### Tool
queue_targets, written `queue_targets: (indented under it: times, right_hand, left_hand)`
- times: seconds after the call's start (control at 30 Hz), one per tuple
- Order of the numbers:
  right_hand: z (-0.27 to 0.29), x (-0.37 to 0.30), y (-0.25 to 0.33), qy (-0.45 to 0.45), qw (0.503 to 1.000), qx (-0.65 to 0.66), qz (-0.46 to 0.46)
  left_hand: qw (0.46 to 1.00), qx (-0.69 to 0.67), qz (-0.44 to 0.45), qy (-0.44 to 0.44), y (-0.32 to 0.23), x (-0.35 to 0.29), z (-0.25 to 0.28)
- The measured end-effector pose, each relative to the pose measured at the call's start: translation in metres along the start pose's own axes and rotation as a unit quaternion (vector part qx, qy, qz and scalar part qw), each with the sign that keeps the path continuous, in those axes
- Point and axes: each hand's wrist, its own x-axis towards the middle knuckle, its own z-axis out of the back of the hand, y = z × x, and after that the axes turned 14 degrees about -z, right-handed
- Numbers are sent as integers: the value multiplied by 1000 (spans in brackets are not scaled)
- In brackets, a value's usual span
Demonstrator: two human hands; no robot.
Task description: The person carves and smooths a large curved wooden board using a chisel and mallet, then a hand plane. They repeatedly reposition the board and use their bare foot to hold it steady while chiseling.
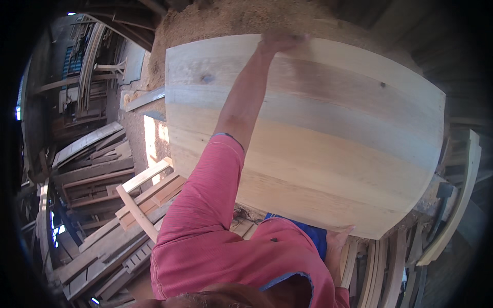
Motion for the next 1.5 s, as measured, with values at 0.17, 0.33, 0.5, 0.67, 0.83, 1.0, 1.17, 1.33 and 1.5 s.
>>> queue_targets:
  times: [0.17,0.33,0.5,0.67,0.83,1.0,1.17,1.33,1.5]
  right_hand:
    - [-33,-14,3,22,999,-4,32]
    - [-15,10,19,33,998,-8,49]
    - [-31,15,13,164,979,-37,117]
    - [-56,9,7,172,980,-26,92]
    - [-91,13,6,180,979,-11,97]
    - [-99,28,18,164,980,-1,114]
    - [-98,18,8,156,980,0,125]
    - [-75,-3,22,183,974,-14,135]
    - [-90,1,37,239,964,8,116]
  left_hand:
    - [996,13,-11,-92,-29,-41,50]
    - [985,78,-15,-156,23,-64,102]
    - [980,61,-18,-190,3,-125,191]
    - [970,68,-41,-230,-17,-157,225]
    - [952,109,-67,-279,-24,-204,272]
    - [936,98,-96,-325,-41,-230,286]
    - [934,89,-137,-319,-33,-239,292]
    - [931,74,-146,-325,-90,-251,294]
    - [926,100,-144,-335,-110,-257,322]
